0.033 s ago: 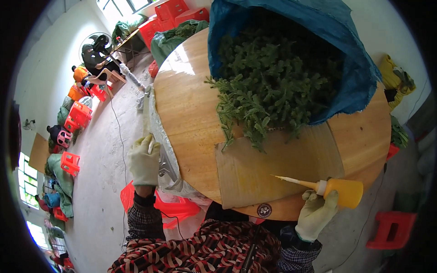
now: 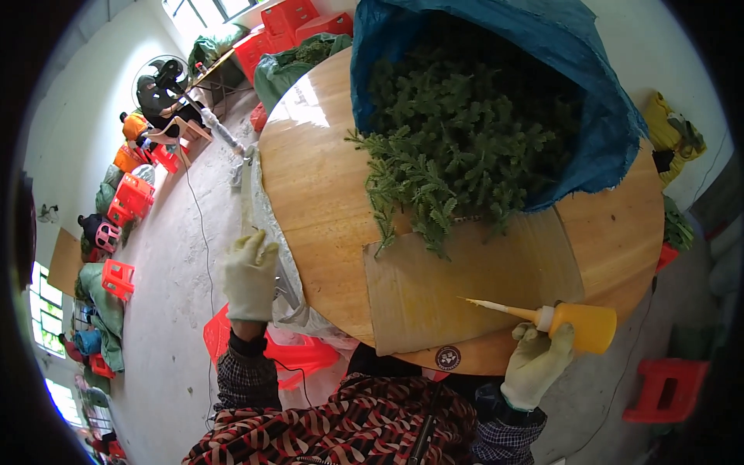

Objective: The person picks up small evergreen branches from a pile, applies glue to their stems using a squeeze bottle, and places them onto a piece of cardboard.

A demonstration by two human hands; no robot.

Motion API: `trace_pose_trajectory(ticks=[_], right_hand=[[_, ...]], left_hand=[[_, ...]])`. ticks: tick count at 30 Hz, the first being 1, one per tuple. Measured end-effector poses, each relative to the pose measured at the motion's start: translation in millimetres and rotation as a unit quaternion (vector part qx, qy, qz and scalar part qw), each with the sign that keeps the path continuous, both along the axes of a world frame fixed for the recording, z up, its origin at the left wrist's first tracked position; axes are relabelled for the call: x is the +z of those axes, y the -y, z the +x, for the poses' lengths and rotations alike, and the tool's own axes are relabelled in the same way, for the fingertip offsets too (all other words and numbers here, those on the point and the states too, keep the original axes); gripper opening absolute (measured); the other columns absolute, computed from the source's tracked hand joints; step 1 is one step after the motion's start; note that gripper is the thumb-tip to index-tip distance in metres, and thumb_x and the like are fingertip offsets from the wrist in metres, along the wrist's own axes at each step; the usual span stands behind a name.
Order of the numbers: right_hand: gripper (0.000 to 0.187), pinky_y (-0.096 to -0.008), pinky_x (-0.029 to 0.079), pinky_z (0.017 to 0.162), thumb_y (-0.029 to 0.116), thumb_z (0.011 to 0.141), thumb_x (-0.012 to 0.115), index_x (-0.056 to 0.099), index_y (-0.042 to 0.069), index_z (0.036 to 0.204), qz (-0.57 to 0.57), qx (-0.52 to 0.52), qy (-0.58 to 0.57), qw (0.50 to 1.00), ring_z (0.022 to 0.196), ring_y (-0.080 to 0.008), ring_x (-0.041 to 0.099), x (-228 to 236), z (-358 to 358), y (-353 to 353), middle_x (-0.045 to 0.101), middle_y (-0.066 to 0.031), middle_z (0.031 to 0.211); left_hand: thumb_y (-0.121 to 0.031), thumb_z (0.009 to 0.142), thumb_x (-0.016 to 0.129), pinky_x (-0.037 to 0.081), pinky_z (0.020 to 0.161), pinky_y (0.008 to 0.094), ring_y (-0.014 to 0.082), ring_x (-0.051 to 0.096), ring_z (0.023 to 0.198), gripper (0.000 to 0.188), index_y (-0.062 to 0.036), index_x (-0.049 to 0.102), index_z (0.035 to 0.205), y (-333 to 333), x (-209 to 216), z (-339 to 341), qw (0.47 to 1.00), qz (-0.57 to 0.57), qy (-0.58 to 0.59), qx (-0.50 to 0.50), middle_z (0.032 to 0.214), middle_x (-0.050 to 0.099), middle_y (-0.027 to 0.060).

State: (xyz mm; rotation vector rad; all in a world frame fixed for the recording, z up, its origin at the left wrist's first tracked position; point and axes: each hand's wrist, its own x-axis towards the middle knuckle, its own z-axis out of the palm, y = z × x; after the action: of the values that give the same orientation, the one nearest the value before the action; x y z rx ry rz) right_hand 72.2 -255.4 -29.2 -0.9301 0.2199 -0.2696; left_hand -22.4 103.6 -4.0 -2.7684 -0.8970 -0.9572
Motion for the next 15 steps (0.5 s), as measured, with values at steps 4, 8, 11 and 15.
trace_pose_trajectory(ticks=[4, 8, 11, 15], right_hand=[[0.041, -0.0236, 0.043, 0.058, 0.036, 0.094, 0.059, 0.052, 0.002, 0.115, -0.010, 0.004, 0.010, 1.000, 0.063, -0.0084, 0.049, -2.5, 1.5, 4.9, 0.057, -0.0043, 0.089], [0.041, -0.0237, 0.044, 0.058, 0.036, 0.093, 0.059, 0.052, 0.002, 0.115, -0.007, 0.012, 0.009, 1.000, 0.062, -0.0085, 0.050, -0.7, -0.5, 3.8, 0.057, -0.0044, 0.087], [0.040, -0.0238, 0.045, 0.058, 0.036, 0.093, 0.059, 0.052, 0.002, 0.114, -0.005, 0.016, 0.011, 1.000, 0.062, -0.0085, 0.050, 1.7, -1.4, 2.3, 0.057, -0.0045, 0.087], [0.039, -0.0241, 0.046, 0.057, 0.035, 0.093, 0.059, 0.053, 0.002, 0.113, -0.005, 0.014, 0.017, 1.000, 0.061, -0.0086, 0.051, 1.3, -2.2, 3.2, 0.057, -0.0050, 0.086]], left_hand=[[-0.026, 0.080, 0.071, 0.049, 0.075, 0.0405, 0.0310, 0.060, 0.087, 0.027, -0.0058, 0.069, 0.097, 67.8, 12.6, 34.1, 0.972, -0.089, -0.043, -0.212, 0.090, 0.065, 0.0142], [-0.032, 0.082, 0.067, 0.049, 0.071, 0.0408, 0.0287, 0.060, 0.084, 0.026, -0.0090, 0.068, 0.092, 93.7, 3.0, 65.3, 0.961, -0.059, -0.126, -0.239, 0.085, 0.063, 0.0106], [-0.033, 0.083, 0.065, 0.049, 0.070, 0.0411, 0.0288, 0.060, 0.083, 0.024, -0.0106, 0.068, 0.090, 93.2, -3.1, 68.8, 0.958, -0.043, -0.170, -0.228, 0.083, 0.062, 0.0096], [-0.030, 0.085, 0.063, 0.049, 0.069, 0.0413, 0.0300, 0.060, 0.081, 0.019, -0.0115, 0.068, 0.087, 86.8, -11.6, 69.3, 0.958, -0.025, -0.184, -0.219, 0.080, 0.061, 0.0099]])
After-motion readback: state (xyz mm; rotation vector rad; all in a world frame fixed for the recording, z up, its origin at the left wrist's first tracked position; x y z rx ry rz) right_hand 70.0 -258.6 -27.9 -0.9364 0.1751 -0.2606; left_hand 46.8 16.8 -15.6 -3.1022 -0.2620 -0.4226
